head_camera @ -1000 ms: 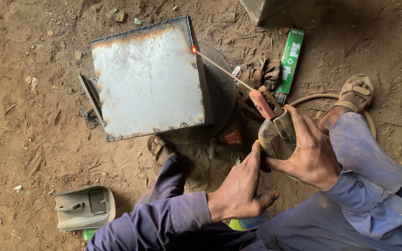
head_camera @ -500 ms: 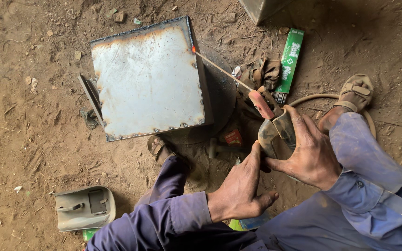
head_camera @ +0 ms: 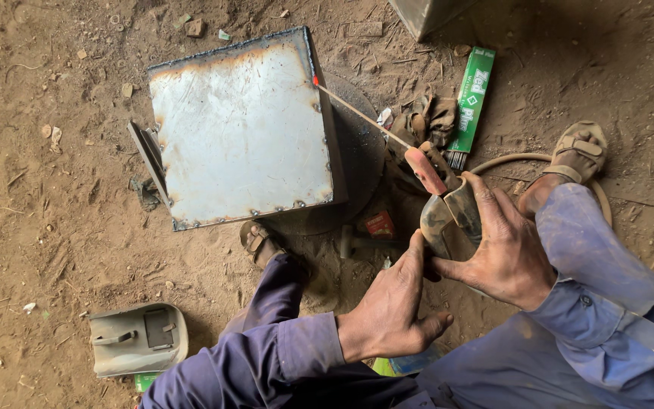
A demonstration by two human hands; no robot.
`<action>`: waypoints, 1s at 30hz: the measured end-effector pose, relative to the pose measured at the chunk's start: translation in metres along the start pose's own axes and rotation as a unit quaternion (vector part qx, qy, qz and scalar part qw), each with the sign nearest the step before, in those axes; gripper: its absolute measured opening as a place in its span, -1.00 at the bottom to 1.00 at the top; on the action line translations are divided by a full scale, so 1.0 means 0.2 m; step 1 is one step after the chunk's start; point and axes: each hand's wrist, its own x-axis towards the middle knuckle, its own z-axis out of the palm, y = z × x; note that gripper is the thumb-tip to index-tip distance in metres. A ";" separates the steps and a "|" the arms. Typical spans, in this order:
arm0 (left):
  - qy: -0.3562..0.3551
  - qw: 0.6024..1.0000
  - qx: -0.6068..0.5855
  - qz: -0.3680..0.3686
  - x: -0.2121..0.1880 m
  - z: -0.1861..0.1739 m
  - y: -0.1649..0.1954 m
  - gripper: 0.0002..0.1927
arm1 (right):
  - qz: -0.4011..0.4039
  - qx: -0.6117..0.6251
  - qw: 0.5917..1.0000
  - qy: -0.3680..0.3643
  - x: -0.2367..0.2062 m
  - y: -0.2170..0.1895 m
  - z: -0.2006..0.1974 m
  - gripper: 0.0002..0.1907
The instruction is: The person sits on the ground and arc-welds the seams of a square metal box using an electrode holder, striking arcs that produce sparks and glowing weld points. They reposition the electrode holder between welds, touch the box edges, and continue welding along the corners before setting the holder down.
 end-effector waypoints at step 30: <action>0.024 0.999 0.042 0.021 -0.03 0.06 -0.07 0.18 | 0.077 -0.023 0.996 -0.034 0.00 -0.07 -0.02 0.35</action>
